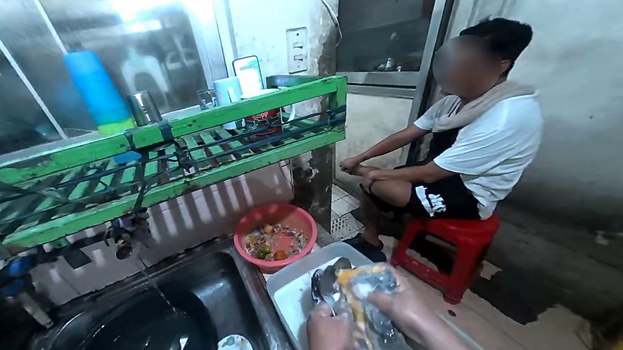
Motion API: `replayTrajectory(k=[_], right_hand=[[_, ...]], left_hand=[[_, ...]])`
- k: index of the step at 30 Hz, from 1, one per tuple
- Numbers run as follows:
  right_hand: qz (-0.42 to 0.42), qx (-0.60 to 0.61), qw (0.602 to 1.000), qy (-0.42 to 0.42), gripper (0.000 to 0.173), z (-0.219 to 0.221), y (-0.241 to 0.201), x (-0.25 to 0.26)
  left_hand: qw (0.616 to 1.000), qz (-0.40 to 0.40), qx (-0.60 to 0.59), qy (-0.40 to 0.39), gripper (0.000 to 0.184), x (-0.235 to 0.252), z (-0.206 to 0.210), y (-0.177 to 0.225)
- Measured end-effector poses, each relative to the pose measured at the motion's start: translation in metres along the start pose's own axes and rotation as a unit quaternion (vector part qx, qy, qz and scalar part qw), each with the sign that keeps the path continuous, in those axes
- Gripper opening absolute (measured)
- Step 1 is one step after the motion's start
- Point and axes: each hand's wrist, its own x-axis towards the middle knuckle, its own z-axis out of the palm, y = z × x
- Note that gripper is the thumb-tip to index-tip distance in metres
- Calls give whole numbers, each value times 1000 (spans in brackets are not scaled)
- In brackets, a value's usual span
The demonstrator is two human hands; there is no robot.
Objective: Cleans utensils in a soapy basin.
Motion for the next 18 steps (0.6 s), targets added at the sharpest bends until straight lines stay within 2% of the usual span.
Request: replayTrajectory(k=[3,6,14,18], right_hand=[[16,-104,993,-48,63,-3,1,3],[1,-171,985,-19,61,-13,-8,20],[-17,-55,998,11,55,-5,-4,8],[40,-109,991,-64,64,4,3,-7]], left_hand=[[1000,8,25,5,10,3,4,-8],[999,11,30,11,12,4,6,-16],[997,-14,-73,22,21,-2,0,-12],[1000,18,6,17,11,-4,1,-9]])
